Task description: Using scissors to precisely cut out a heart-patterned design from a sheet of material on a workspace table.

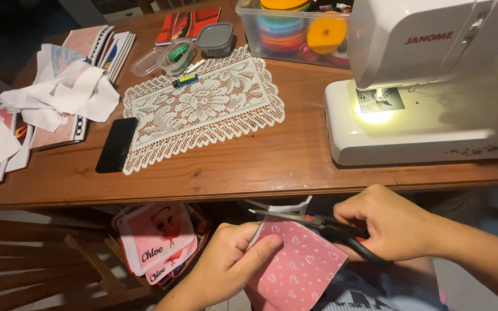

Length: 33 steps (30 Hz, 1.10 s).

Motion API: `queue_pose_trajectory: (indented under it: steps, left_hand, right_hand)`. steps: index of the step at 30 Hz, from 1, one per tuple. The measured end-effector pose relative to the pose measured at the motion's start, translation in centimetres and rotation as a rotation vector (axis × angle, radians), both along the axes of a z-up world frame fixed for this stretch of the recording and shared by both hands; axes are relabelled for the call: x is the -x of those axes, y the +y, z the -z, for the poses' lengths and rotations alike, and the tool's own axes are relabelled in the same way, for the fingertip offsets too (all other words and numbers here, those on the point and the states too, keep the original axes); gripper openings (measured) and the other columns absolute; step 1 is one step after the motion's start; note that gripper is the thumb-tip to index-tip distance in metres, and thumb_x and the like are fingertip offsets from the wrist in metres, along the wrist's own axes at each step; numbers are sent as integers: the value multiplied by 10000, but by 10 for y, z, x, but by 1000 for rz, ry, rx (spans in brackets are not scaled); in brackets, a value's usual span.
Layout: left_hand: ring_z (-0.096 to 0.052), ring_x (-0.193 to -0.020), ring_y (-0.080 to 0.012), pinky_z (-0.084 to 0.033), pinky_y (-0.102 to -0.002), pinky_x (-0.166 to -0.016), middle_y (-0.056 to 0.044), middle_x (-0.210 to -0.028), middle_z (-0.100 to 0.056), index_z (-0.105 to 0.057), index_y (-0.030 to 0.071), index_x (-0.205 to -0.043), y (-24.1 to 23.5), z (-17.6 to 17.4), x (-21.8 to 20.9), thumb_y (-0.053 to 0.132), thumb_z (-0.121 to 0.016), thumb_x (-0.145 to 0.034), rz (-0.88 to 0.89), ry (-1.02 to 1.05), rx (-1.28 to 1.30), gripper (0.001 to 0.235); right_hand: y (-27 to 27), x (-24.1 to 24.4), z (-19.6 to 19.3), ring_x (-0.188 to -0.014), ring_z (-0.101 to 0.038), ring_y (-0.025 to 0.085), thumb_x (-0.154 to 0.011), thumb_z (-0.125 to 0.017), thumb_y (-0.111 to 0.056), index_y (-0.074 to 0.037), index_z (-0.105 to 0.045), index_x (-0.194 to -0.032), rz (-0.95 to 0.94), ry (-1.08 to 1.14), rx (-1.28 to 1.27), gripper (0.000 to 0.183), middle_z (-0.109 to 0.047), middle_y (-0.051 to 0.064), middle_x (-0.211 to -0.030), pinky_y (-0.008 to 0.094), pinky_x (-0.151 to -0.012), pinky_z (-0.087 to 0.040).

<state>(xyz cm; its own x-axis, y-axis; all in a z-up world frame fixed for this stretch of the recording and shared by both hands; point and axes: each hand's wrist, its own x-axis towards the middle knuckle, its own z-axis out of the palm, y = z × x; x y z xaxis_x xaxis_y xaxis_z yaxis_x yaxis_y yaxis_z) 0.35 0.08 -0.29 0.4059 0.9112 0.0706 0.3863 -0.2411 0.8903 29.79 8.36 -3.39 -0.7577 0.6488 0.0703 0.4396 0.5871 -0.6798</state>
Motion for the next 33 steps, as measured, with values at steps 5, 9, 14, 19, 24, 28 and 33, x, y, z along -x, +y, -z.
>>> queue_pose_trajectory:
  steps: [5, 9, 14, 19, 24, 28, 33]
  left_hand:
    - [-396, -566, -59, -376, -282, -503, 78, -613, -445, -502, 124, -699, 0, 8, 0, 300, -612, -1044, 21, 17, -18, 403]
    - [-435, -606, -50, -408, -271, -530, 80, -653, -500, -559, 113, -733, 0, 9, 2, 318, -601, -1035, -28, -1, 34, 367]
    - [-464, -638, -54, -438, -268, -561, 83, -681, -526, -591, 104, -757, 2, 6, 2, 342, -591, -1028, -41, -17, 21, 361]
    - [-479, -681, -24, -457, -230, -594, 118, -742, -565, -772, 97, -1155, 1, -2, 1, 360, -535, -1027, 7, -40, 10, 377]
    - [-437, -647, -31, -411, -231, -556, 111, -694, -500, -684, 110, -989, 0, -2, -1, 344, -553, -1036, 17, -61, 43, 272]
    - [-509, -676, -23, -483, -238, -596, 96, -717, -583, -689, 89, -886, 1, 2, 0, 342, -560, -1033, 23, -46, 36, 320]
    - [-462, -604, -38, -421, -258, -521, 80, -647, -526, -578, 106, -729, -1, 12, 4, 323, -597, -1031, -23, -54, 55, 372]
  right_hand:
    - [3, 4, 6, -506, -326, 171, -881, -799, -518, -165, -486, -593, -23, 4, -39, 553, -437, -10, -497, 297, -496, -369]
    - [8, 2, 23, -527, -303, 158, -867, -819, -541, -152, -472, -597, -14, 36, -38, 587, -397, -4, -507, 313, -486, -333]
    - [2, 12, 4, -517, -343, 120, -787, -892, -261, -140, -516, -598, -21, 39, 122, 437, -445, 0, -512, 290, -463, -355]
    - [2, 16, 0, -519, -411, 197, -775, -838, -429, -161, -517, -688, -104, 25, 11, 428, -532, -1, -579, 311, -495, -381]
    - [0, 21, -1, -510, -409, 212, -801, -786, -409, -168, -518, -676, -56, -24, -16, 381, -538, 4, -559, 326, -502, -381]
    - [4, 18, 5, -488, -415, 201, -703, -727, -226, -161, -505, -638, -73, 10, -13, 241, -517, 7, -526, 316, -504, -369]
    - [7, 16, 24, -551, -285, 137, -888, -809, -502, -144, -466, -597, -39, 80, 24, 575, -378, -16, -524, 299, -484, -315]
